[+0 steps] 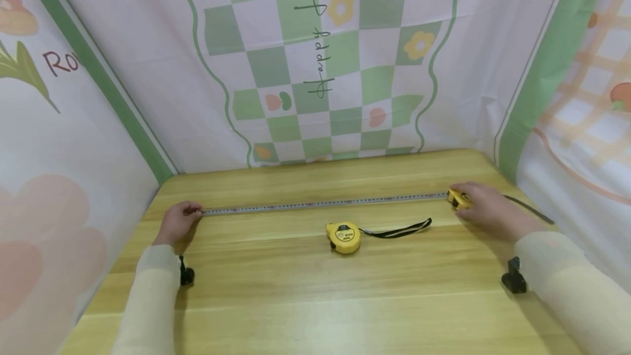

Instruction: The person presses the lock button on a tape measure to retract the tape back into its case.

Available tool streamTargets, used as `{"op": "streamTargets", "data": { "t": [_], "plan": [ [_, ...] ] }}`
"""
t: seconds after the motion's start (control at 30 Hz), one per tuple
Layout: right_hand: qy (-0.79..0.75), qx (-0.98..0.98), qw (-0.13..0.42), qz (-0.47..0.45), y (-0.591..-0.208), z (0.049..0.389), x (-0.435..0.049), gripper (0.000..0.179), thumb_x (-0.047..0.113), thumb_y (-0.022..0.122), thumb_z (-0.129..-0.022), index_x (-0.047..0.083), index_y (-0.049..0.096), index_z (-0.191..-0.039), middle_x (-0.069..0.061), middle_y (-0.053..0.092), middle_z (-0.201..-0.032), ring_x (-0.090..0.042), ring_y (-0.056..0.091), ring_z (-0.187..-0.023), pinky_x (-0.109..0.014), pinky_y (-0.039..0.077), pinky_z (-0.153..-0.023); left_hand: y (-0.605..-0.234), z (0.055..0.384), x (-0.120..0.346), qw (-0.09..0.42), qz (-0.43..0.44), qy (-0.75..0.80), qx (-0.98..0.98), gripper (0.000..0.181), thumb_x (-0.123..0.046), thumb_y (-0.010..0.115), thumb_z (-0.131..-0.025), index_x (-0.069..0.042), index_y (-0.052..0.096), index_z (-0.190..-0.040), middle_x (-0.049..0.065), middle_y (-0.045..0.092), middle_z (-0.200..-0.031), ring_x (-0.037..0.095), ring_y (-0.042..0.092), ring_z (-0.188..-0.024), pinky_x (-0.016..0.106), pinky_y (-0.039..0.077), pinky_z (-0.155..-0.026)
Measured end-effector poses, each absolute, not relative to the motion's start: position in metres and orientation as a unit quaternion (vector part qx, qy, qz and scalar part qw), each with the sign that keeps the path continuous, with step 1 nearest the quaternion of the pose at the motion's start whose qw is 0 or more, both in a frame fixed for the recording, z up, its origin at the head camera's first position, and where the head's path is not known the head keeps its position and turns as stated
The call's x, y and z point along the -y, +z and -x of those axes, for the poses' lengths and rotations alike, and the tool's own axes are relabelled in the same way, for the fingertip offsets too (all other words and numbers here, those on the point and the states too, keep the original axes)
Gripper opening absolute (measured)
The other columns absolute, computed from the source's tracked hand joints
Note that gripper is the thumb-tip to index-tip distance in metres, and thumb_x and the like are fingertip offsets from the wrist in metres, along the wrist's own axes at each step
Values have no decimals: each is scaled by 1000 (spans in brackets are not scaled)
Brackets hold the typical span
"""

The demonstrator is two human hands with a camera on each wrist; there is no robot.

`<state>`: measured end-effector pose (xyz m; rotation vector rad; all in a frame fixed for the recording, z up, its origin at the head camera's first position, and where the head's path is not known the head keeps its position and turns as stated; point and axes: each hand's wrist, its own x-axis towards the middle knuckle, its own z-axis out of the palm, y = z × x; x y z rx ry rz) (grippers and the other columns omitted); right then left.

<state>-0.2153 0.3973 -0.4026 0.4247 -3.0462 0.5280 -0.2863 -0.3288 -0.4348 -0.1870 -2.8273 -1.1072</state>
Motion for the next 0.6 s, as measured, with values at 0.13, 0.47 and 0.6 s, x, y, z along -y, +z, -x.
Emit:
{"op": "streamTargets", "data": {
  "t": [0.13, 0.47, 0.6],
  "plan": [
    [170, 976, 26, -133, -401, 214, -397, 65, 11, 70, -86, -8, 40, -140, -34, 43, -136, -54, 38, -123, -68, 29, -101, -434, 287, 331, 28, 53, -392, 918, 25, -9, 55, -100, 7, 60, -118, 24, 61, -115, 39, 56, -107, 51, 45, -94],
    [138, 976, 74, -153, -398, 213, -396, 61, 16, 63, -94, -8, 33, -143, -35, 35, -139, -55, 31, -126, -68, 26, -102, -427, 286, 334, -10, 38, -433, 901, 28, -15, 51, -103, 5, 57, -121, 20, 60, -113, 31, 57, -102, 41, 48, -88],
    [116, 972, 109, -174, -399, 215, -399, 62, 11, 65, -91, -9, 34, -141, -36, 36, -137, -54, 32, -125, -67, 28, -102, -424, 284, 334, 10, 53, -414, 909, 28, -13, 53, -101, 7, 58, -121, 22, 61, -113, 33, 56, -103, 43, 46, -90]
  ]
}}
